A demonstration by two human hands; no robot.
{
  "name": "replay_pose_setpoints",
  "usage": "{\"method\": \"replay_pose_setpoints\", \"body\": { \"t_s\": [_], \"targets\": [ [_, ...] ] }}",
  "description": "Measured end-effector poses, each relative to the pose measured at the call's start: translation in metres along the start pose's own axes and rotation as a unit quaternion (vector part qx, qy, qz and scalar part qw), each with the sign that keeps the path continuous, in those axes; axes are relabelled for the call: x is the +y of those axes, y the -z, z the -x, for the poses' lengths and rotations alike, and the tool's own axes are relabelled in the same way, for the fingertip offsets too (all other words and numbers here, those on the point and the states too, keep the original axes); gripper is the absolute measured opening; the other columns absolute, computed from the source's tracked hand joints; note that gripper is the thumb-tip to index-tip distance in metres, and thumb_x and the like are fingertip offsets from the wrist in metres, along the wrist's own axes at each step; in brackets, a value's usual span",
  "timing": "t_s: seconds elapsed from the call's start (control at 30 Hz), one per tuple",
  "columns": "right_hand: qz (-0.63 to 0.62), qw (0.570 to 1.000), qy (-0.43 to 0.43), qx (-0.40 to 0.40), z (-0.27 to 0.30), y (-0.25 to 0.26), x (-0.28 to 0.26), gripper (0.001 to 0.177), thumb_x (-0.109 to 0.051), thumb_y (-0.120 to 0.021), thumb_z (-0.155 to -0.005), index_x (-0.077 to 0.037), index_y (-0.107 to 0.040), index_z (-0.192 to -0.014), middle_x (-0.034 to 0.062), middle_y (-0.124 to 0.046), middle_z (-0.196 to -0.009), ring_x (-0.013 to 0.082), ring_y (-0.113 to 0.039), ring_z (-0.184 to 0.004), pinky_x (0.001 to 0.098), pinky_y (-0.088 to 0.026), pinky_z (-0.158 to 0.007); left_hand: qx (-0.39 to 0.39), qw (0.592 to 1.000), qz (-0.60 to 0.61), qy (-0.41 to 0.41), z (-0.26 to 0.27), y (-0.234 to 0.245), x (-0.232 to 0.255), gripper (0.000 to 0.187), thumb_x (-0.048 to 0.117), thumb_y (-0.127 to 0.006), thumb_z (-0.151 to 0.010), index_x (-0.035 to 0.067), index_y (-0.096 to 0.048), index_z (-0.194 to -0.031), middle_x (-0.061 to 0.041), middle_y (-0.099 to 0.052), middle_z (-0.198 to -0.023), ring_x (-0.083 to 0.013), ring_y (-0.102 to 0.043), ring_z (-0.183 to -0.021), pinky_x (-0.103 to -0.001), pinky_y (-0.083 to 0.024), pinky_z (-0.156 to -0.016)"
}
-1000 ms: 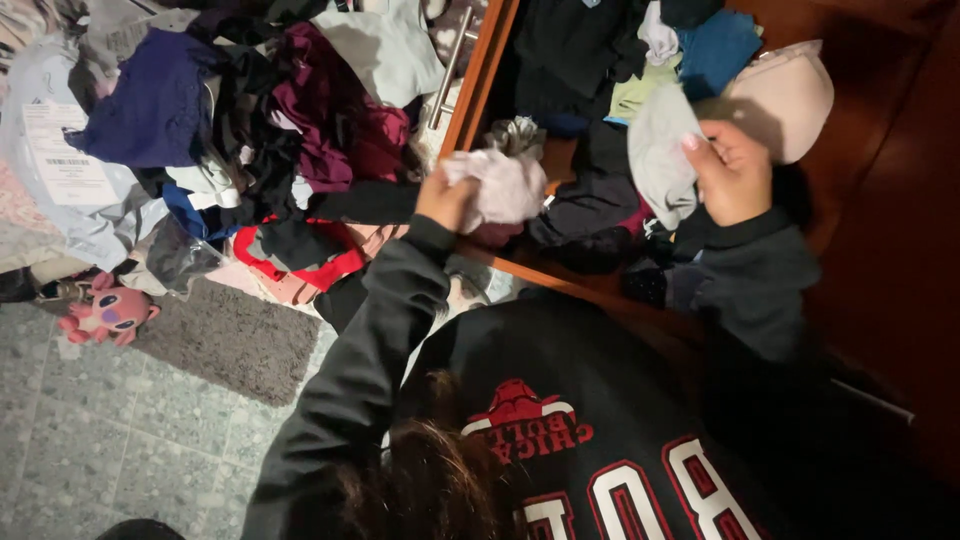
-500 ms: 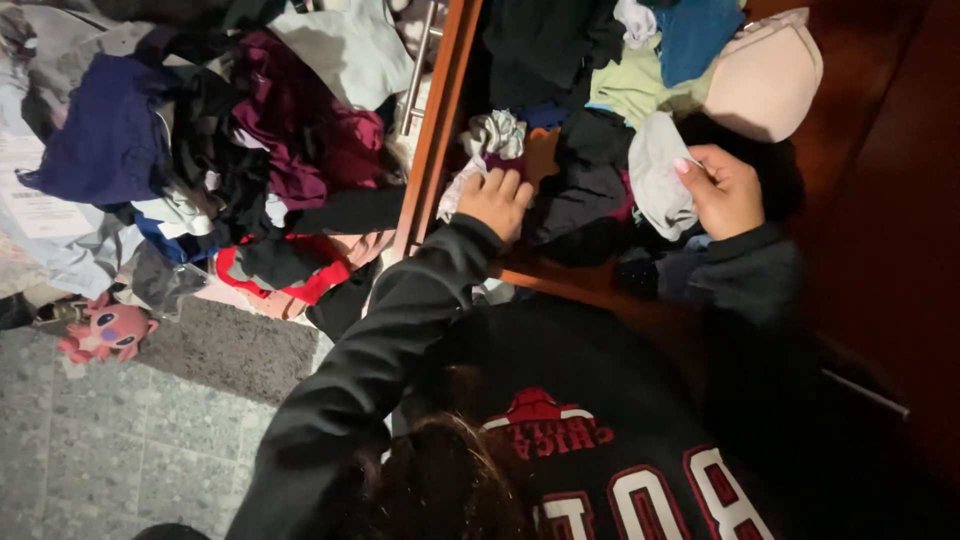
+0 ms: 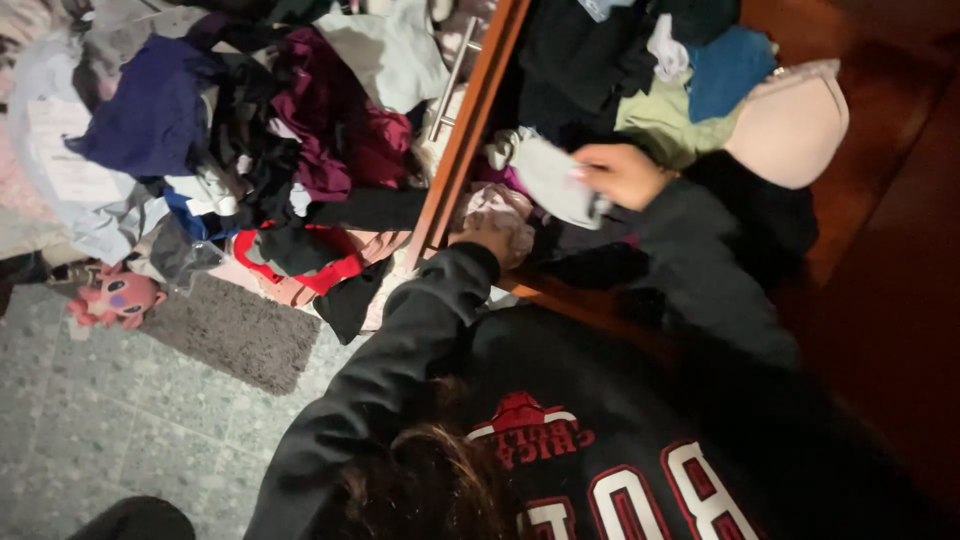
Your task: The person sits on the floor and sorts a pile of clothes by picking up items one by one, folding them, and placing them into an open wooden drawer. The person handles various garments including socks, underwear, and shirts.
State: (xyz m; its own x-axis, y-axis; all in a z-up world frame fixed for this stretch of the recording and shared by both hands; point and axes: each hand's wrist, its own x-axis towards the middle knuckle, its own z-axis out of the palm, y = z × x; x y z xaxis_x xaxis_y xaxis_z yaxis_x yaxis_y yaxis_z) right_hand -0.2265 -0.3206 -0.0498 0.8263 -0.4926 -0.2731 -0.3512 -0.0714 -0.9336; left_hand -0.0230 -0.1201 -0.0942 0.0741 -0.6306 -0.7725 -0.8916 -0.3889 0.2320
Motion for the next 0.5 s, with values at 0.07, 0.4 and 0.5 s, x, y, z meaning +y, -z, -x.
{"method": "replay_pose_setpoints", "body": {
  "t_s": [0.07, 0.4, 0.5],
  "targets": [
    [0.030, 0.998, 0.022, -0.042, -0.042, -0.021, 0.037, 0.018, -0.014, -0.063, -0.106, 0.000, -0.069, -0.116, 0.0020, -0.070, -0.092, 0.0091, -0.062, -0.085, 0.0261, -0.052, -0.076, -0.003, 1.000, 0.004, 0.003, 0.013, -0.002, -0.007, 0.071, 0.063, -0.055, -0.091, 0.034, -0.039, -0.154, -0.007, -0.014, -0.170, -0.0408, -0.017, -0.153, -0.066, -0.031, -0.113],
    [-0.076, 0.978, -0.032, 0.190, -0.030, -0.034, 0.101, 0.031, -0.012, -0.064, -0.094, -0.006, -0.066, -0.125, 0.0126, -0.069, -0.116, 0.0241, -0.073, -0.094, 0.0365, -0.061, -0.082, 0.187, 0.978, 0.002, -0.095, 0.042, -0.012, -0.017, 0.055, 0.046, -0.062, -0.090, 0.018, -0.056, -0.138, -0.014, -0.044, -0.152, -0.0369, -0.038, -0.141, -0.056, -0.039, -0.107],
    [0.100, 0.981, -0.033, 0.161, 0.018, -0.016, 0.054, 0.032, -0.019, -0.070, -0.094, -0.008, -0.070, -0.124, 0.0163, -0.070, -0.119, 0.0310, -0.071, -0.108, 0.0406, -0.058, -0.093, 0.275, 0.955, 0.014, -0.111, 0.049, -0.008, -0.016, 0.045, 0.041, -0.062, -0.090, 0.014, -0.065, -0.126, -0.015, -0.056, -0.144, -0.0347, -0.046, -0.138, -0.054, -0.045, -0.103]
  ]
}}
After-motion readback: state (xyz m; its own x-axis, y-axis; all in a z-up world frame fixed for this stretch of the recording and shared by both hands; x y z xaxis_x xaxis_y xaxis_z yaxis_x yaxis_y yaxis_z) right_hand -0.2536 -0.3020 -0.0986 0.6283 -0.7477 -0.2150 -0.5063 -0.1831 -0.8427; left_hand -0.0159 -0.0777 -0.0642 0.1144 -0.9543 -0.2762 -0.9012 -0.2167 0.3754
